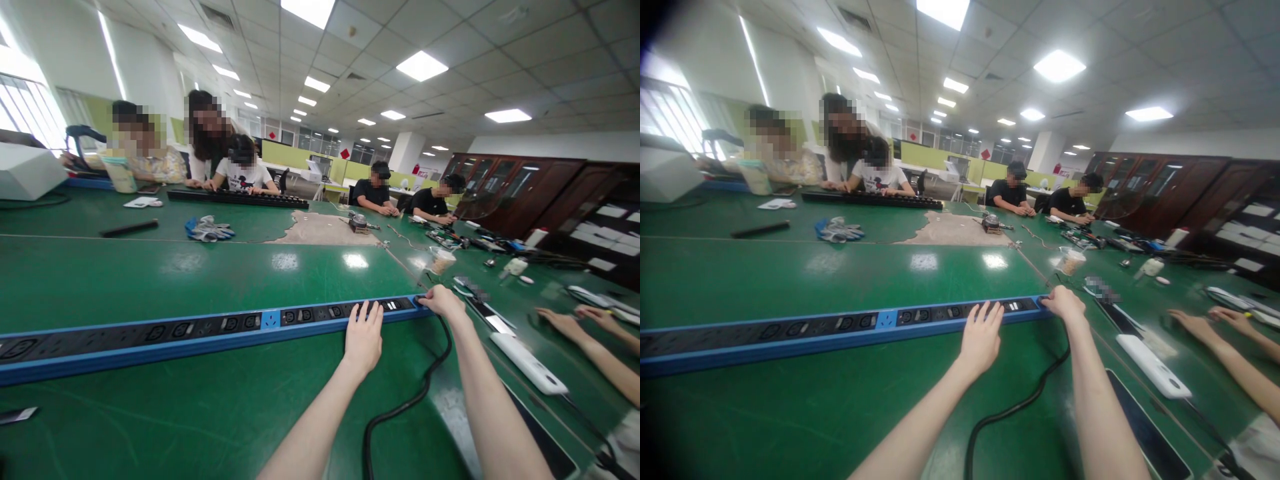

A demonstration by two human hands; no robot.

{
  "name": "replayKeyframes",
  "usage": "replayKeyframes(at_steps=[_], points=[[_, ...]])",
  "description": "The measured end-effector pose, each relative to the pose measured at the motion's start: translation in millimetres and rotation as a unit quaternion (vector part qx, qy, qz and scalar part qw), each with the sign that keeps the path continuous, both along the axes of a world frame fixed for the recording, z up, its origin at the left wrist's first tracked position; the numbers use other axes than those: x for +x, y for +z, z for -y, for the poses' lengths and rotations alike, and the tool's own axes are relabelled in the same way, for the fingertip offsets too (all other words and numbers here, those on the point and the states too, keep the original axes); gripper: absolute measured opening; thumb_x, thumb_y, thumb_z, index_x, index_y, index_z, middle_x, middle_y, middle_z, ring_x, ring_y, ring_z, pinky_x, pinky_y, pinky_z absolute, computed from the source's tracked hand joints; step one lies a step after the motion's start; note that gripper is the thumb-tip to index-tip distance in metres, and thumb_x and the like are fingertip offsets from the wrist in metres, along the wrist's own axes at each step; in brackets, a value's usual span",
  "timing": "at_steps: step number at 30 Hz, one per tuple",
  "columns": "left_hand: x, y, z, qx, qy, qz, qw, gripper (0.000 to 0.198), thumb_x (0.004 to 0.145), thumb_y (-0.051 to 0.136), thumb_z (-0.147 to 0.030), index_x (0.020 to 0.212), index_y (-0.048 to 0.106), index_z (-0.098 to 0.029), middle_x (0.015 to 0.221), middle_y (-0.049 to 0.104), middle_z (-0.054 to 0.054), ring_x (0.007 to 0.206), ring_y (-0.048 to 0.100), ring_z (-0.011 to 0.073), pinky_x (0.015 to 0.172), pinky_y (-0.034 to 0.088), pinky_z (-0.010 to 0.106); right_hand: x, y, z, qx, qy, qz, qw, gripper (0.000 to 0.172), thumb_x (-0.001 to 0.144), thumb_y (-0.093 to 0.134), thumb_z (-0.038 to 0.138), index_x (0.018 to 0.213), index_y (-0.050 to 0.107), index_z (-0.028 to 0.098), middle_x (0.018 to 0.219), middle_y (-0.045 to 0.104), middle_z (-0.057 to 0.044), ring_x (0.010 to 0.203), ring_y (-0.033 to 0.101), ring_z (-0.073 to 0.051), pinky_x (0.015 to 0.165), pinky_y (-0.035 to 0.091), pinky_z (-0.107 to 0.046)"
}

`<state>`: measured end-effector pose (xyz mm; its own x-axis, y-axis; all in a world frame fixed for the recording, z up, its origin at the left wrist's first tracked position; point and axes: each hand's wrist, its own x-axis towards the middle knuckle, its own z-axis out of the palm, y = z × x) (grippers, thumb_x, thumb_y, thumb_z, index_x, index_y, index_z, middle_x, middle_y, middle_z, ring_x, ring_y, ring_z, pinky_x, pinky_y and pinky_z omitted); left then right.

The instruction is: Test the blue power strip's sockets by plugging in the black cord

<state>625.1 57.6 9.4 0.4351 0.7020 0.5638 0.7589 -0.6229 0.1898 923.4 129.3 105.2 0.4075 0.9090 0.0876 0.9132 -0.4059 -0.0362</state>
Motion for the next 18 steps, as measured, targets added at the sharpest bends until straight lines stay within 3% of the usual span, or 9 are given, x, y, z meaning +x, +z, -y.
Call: replayKeyframes(at_steps=[18], points=[[0.3,1.6,0.7,-0.006,-0.002,-0.006,1.0,0.076,0.093,0.054,-0.032,0.163,0.028,-0.022,0.166,0.036,0.007,0.155,0.027,0.0272,0.129,0.017,0.051,-1.5,6.2,-11.7,-0.027,0.001,0.023,0.999,0.037,0.074,0.078,0.05,0.096,0.075,0.02,0.101,0.075,-0.016,0.09,0.074,-0.029,0.079,0.056,-0.039]])
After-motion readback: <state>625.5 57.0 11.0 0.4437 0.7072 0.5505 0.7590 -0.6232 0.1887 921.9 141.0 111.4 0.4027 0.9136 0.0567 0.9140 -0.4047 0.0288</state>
